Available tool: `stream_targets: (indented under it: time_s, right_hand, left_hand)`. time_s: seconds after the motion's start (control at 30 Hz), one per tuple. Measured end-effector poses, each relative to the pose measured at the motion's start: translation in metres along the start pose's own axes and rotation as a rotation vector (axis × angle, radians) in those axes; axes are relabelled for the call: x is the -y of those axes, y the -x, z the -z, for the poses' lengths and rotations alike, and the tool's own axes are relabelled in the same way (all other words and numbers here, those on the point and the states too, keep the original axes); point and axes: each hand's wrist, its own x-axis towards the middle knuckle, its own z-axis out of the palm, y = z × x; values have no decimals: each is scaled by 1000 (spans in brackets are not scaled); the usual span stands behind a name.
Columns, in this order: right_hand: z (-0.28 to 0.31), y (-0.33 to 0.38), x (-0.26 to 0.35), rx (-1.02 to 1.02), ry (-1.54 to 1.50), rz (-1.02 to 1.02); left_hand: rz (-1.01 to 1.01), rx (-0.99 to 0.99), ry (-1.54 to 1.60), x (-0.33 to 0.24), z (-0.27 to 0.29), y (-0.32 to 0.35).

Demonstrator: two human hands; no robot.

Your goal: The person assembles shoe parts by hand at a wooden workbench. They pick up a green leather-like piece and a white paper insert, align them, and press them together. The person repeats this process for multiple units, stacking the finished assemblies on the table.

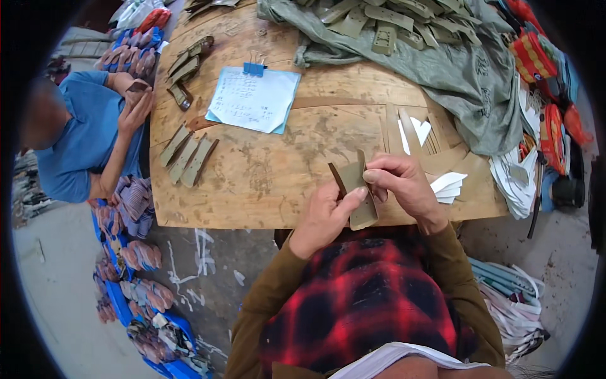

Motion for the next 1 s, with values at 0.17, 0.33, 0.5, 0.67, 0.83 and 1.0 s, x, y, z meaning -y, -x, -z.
stream_targets:
  time_s: [0.17, 0.33, 0.5, 0.67, 0.83, 1.0]
  right_hand:
    - [-14, 2, -2, -160, -139, -64]
    - [-9, -6, -15, -315, -576, 37]
    - [51, 17, 9, -601, 381, 204]
    - [89, 40, 4, -430, 1271, 250]
    - [87, 42, 1, -427, 1343, 240]
    - [86, 36, -1, -357, 1398, 296]
  left_hand:
    - [63, 37, -47, 0, -6, 9]
    - [34, 68, -200, 5, 1, 12]
    - [-131, -717, -811, 18, 87, 29]
    - [-33, -870, -1167, 17, 171, 54]
    - [-594, -863, -1194, 3, 115, 10]
    - [-754, -164, -914, 15, -47, -50]
